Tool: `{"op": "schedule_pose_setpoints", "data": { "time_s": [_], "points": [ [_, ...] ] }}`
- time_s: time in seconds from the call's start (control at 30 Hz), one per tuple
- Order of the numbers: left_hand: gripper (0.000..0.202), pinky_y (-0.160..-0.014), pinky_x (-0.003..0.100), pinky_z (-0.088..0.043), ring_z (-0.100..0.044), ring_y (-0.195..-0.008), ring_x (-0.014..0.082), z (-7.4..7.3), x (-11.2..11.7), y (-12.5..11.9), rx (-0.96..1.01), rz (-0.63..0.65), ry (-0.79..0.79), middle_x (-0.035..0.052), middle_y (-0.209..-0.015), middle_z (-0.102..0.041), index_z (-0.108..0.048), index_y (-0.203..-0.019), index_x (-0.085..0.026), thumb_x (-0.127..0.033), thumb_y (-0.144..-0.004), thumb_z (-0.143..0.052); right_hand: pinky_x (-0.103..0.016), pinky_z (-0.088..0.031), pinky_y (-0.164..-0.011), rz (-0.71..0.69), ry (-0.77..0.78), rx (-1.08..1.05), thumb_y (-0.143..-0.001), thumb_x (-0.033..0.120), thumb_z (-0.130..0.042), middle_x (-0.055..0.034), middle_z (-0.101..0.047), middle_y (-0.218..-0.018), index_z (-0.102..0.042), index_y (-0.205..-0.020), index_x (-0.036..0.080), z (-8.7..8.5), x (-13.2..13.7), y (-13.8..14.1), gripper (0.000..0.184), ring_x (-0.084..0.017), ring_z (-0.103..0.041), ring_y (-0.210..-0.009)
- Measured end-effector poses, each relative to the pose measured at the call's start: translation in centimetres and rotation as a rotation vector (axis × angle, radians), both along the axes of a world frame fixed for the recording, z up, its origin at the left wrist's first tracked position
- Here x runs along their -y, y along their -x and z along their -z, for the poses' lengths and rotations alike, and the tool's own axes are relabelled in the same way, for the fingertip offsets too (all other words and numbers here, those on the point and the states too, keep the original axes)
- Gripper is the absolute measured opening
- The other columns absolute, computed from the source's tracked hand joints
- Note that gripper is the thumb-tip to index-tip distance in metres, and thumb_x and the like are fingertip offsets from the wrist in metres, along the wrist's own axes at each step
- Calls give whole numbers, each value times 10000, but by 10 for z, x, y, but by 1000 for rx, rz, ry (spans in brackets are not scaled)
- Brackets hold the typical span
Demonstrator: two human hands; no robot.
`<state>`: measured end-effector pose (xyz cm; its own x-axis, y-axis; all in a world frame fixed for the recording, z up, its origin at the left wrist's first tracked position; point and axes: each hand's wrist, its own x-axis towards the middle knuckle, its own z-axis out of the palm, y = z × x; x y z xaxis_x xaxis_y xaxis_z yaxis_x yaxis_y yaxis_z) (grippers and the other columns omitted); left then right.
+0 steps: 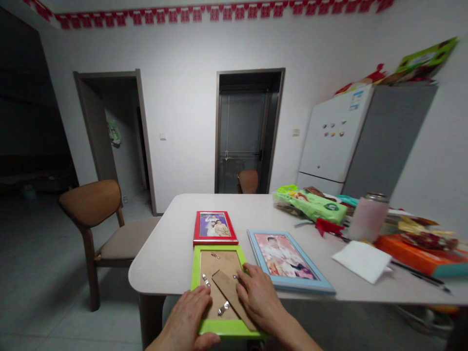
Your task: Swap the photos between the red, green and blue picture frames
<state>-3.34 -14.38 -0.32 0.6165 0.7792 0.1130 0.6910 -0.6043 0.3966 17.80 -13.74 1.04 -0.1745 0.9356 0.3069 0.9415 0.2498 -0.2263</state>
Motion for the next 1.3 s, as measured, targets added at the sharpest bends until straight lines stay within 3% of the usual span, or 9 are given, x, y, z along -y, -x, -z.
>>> {"op": "schedule_pose_setpoints", "data": {
  "time_s": [0.2, 0.47, 0.7, 0.83, 0.97, 1.13, 1.23, 1.3],
  "points": [
    [630, -985, 396, -237, -323, -1170, 233, 1, 1, -1, 7, -35, -23, 99, -1275, -376, -431, -1142, -152, -455, -624, -623, -366, -330, -854, -320, -7, 16, -782, 305, -391, -44, -512, -1075, -580, -959, 297, -9, 33, 20, 260, -201, -422, -1008],
    [694, -995, 360, -230, -315, -1177, 212, 5, 1, 0, 16, -40, -9, 87, -1275, -378, -402, -1170, -147, -441, -595, -657, -370, -334, -853, -411, 15, 33, -751, 311, -450, -35, -478, -1117, -568, -983, 309, -11, 44, 15, 260, -210, -401, -1028],
    [626, -981, 354, -258, -358, -1150, 217, 9, -3, 2, 38, -5, -62, 87, -1246, -420, -464, -1103, -174, -484, -590, -645, -323, -350, -820, -321, 13, -84, -814, 271, -334, -72, -518, -1031, -541, -1028, 227, -14, 16, 34, 301, -175, -443, -952],
    [610, -960, 363, -292, -399, -1117, 230, 12, -3, 5, 98, 4, -97, 97, -1205, -463, -478, -1087, -175, -518, -603, -620, -305, -339, -772, -273, 27, -51, -801, 235, -348, -54, -533, -943, -585, -904, 218, -11, -11, 53, 259, -169, -446, -896],
    [684, -949, 347, -311, -433, -1082, 235, 12, -3, 7, 149, 28, -119, 111, -1154, -505, -453, -1113, -141, -524, -578, -638, -284, -315, -736, -292, 61, 45, -780, 251, -402, -31, -534, -887, -585, -763, 209, -8, -20, 63, 189, -166, -430, -868],
    [657, -928, 351, -334, -464, -1036, 233, 12, -4, 6, 176, 24, -131, 84, -1097, -540, -477, -1074, -158, -513, -553, -660, -296, -284, -750, -315, 62, 142, -778, 273, -423, -33, -538, -905, -567, -853, 229, -6, -16, 66, 168, -174, -418, -877],
    [663, -929, 344, -331, -459, -1041, 226, 13, -5, 6, 181, 32, -117, 81, -1121, -526, -474, -1069, -161, -492, -535, -683, -272, -300, -730, -321, 71, 85, -786, 265, -399, -35, -560, -875, -584, -806, 214, -6, -23, 62, 193, -164, -447, -853],
    [630, -942, 337, -316, -443, -1063, 221, 15, -5, 7, 179, 35, -112, 81, -1150, -508, -491, -1037, -163, -458, -523, -705, -251, -311, -722, -247, 59, -12, -786, 252, -387, -43, -579, -865, -595, -806, 197, -7, -35, 57, 216, -153, -473, -837]
  ]
}}
